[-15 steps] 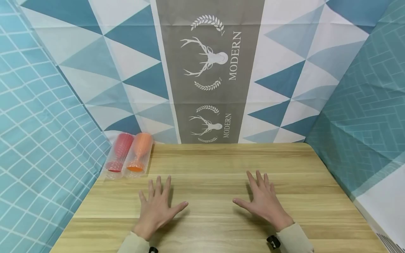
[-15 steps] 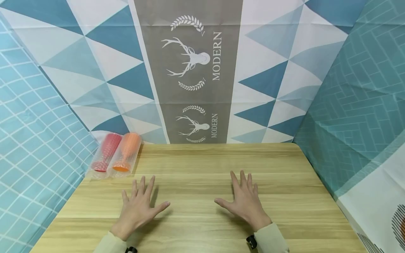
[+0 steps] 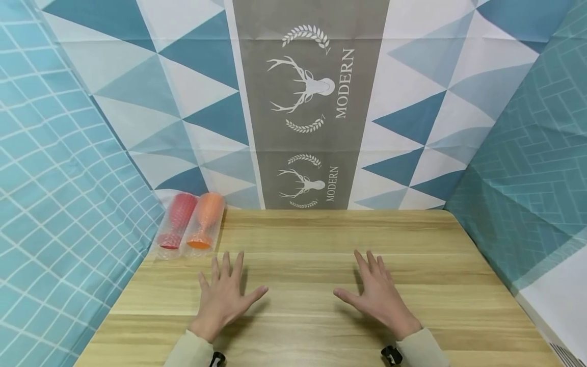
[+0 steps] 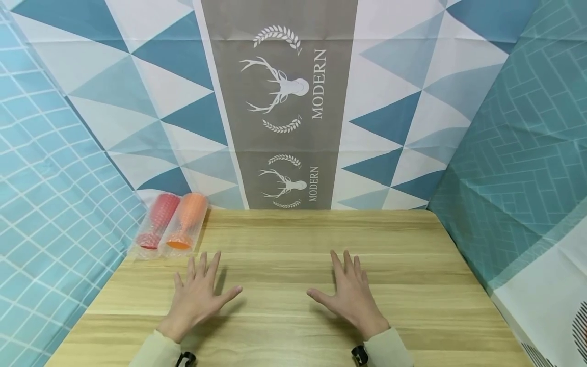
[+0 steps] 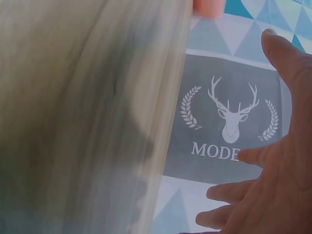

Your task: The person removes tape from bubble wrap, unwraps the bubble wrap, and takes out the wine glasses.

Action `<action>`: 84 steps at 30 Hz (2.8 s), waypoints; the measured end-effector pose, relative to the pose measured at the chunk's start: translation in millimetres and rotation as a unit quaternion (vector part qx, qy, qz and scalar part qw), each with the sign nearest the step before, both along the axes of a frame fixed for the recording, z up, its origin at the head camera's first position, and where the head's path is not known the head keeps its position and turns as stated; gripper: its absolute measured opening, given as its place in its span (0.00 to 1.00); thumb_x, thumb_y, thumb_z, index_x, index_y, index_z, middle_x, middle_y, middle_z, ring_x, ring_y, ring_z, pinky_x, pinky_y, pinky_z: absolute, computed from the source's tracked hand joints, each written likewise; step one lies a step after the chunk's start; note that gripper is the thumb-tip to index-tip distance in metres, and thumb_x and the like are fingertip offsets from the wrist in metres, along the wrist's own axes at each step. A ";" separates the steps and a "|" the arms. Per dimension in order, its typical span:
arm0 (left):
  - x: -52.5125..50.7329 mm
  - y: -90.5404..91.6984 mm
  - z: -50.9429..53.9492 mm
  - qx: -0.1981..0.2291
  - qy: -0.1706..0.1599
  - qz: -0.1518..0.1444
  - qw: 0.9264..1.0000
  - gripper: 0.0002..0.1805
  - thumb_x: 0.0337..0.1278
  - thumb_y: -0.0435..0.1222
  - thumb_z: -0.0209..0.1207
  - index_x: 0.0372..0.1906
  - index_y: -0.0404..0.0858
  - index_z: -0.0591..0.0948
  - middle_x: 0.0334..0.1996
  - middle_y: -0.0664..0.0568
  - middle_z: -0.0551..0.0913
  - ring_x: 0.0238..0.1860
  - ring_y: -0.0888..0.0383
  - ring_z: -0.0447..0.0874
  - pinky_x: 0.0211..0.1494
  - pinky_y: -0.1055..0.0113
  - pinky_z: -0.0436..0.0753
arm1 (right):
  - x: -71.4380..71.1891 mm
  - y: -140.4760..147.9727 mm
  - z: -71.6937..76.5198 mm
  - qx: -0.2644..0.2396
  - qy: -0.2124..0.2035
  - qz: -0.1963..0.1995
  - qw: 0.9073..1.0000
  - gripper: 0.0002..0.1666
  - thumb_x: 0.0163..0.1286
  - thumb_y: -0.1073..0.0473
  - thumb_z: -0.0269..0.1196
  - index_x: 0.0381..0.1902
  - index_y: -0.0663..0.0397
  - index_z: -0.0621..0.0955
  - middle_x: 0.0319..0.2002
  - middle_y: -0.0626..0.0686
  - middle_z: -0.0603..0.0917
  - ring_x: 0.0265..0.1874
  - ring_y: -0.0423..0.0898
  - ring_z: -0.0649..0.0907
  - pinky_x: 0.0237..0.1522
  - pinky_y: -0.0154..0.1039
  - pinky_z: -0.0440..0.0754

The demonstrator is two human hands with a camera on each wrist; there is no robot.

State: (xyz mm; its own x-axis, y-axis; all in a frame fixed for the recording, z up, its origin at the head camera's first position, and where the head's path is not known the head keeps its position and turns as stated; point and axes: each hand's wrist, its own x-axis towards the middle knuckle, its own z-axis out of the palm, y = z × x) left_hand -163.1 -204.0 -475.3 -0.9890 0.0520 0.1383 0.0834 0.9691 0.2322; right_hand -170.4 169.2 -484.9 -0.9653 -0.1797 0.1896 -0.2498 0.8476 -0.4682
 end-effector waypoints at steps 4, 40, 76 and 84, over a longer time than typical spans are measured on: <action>-4.1 -3.0 2.2 -0.002 -0.004 0.004 1.000 0.62 0.55 0.78 0.50 0.84 0.44 0.50 0.82 0.31 0.45 0.80 0.25 0.39 0.70 0.16 0.41 | 1.3 -2.9 -2.0 -0.003 -0.001 0.000 1.000 0.66 0.61 0.21 0.63 0.82 0.53 0.56 0.79 0.72 0.55 0.76 0.78 0.54 0.71 0.79 0.55; -52.5 -59.2 37.7 -0.012 0.094 0.030 0.995 0.60 0.59 0.73 0.53 0.82 0.36 0.52 0.79 0.26 0.51 0.76 0.19 0.47 0.69 0.17 0.46 | -3.7 -22.6 8.7 -0.108 -0.025 0.037 0.993 0.61 0.63 0.27 0.67 0.83 0.42 0.54 0.82 0.60 0.56 0.79 0.63 0.61 0.70 0.70 0.67; -101.0 -102.2 27.4 -0.030 0.136 0.017 0.990 0.50 0.62 0.55 0.65 0.76 0.29 0.58 0.72 0.19 0.58 0.69 0.18 0.60 0.68 0.22 0.62 | -1.6 -51.2 8.0 -0.180 -0.059 0.099 0.977 0.56 0.65 0.33 0.68 0.82 0.40 0.57 0.80 0.53 0.61 0.78 0.56 0.64 0.76 0.62 0.63; -107.4 -110.0 20.9 -0.039 0.122 0.002 0.992 0.49 0.63 0.52 0.66 0.77 0.29 0.58 0.73 0.19 0.57 0.71 0.19 0.57 0.71 0.23 0.57 | -0.3 -67.9 11.3 -0.187 -0.064 0.116 0.974 0.57 0.64 0.28 0.66 0.83 0.39 0.55 0.81 0.51 0.59 0.79 0.55 0.62 0.77 0.62 0.62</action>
